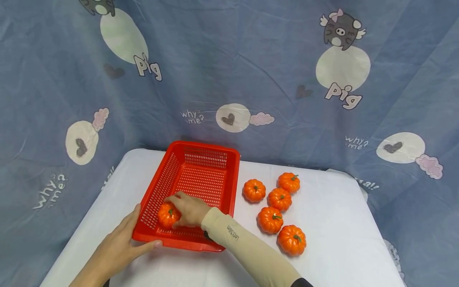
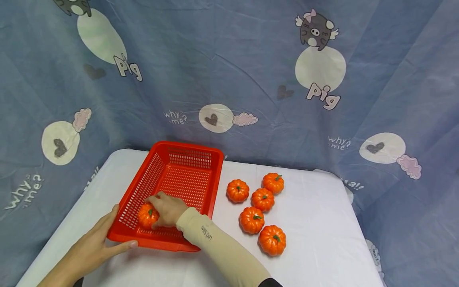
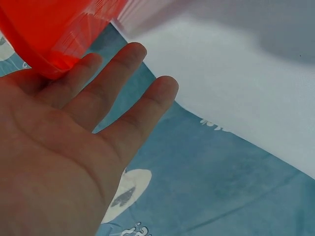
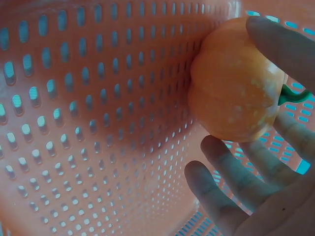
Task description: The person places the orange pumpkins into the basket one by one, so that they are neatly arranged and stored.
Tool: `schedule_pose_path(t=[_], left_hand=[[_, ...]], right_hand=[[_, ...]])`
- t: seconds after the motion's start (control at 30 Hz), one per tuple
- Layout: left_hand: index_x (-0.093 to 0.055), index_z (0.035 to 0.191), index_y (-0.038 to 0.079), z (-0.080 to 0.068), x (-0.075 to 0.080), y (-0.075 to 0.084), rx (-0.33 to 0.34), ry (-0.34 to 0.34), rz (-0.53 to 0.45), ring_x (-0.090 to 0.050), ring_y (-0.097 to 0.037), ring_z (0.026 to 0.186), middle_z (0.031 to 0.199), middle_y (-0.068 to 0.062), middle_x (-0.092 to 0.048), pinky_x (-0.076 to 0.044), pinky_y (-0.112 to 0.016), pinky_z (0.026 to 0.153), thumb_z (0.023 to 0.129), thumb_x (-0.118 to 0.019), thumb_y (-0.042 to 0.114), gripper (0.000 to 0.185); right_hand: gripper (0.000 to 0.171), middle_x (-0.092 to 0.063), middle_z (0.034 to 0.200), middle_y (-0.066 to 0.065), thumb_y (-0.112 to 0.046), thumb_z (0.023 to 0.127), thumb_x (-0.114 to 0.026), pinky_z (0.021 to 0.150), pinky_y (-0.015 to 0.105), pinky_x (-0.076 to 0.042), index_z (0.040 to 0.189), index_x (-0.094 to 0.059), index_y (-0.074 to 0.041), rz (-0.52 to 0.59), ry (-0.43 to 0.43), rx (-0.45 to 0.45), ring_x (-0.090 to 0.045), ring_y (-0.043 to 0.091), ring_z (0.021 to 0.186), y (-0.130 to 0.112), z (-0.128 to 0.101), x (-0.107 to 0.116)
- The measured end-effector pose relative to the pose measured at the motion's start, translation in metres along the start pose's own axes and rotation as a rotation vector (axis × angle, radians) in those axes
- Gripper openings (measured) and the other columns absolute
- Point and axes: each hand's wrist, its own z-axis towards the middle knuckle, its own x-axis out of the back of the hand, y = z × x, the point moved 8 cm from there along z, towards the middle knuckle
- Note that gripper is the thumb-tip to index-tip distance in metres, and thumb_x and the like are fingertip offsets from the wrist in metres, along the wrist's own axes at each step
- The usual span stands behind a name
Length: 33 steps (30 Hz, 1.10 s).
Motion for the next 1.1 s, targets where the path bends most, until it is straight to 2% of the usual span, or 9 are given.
schedule_pose_path(t=[0.23,0.6,0.87,1.1], left_hand=[[0.000,0.162,0.003,0.000,0.000,0.001,-0.008,0.011,-0.007,-0.046,-0.053,0.129,0.155,-0.032,-0.032,-0.046,-0.073,0.091,0.072,-0.065,0.085,0.138],[0.002,0.162,0.004,0.000,-0.002,-0.001,0.014,-0.009,-0.005,-0.046,-0.052,0.128,0.155,-0.031,-0.031,-0.046,-0.073,0.090,0.070,-0.065,0.085,0.139],[0.002,0.162,0.006,0.001,-0.002,0.000,-0.006,0.002,-0.008,-0.046,-0.051,0.128,0.156,-0.029,-0.031,-0.046,-0.074,0.089,0.071,-0.066,0.084,0.138],[0.003,0.163,0.007,0.002,-0.002,-0.001,-0.005,-0.001,-0.006,-0.047,-0.052,0.127,0.156,-0.029,-0.030,-0.046,-0.074,0.088,0.072,-0.066,0.083,0.137]], right_hand=[[0.084,-0.049,0.143,-0.008,-0.043,0.076,-0.089,0.100,0.032,-0.051,0.148,-0.046,-0.037,0.040,-0.005,-0.031,-0.054,0.006,0.121,0.005,0.000,0.001],[0.086,-0.044,0.149,-0.006,-0.050,0.080,-0.084,0.109,0.030,-0.044,0.153,-0.041,-0.033,0.014,0.022,0.018,-0.048,0.010,0.130,-0.002,-0.007,0.016],[0.085,-0.042,0.154,-0.003,-0.053,0.084,-0.079,0.113,0.033,-0.040,0.155,-0.038,-0.032,0.044,0.065,0.048,-0.044,0.014,0.137,-0.005,-0.026,0.034],[0.080,-0.042,0.154,-0.001,-0.053,0.089,-0.074,0.117,0.036,-0.035,0.156,-0.038,-0.027,0.048,0.142,0.102,-0.043,0.017,0.139,-0.007,-0.046,0.052]])
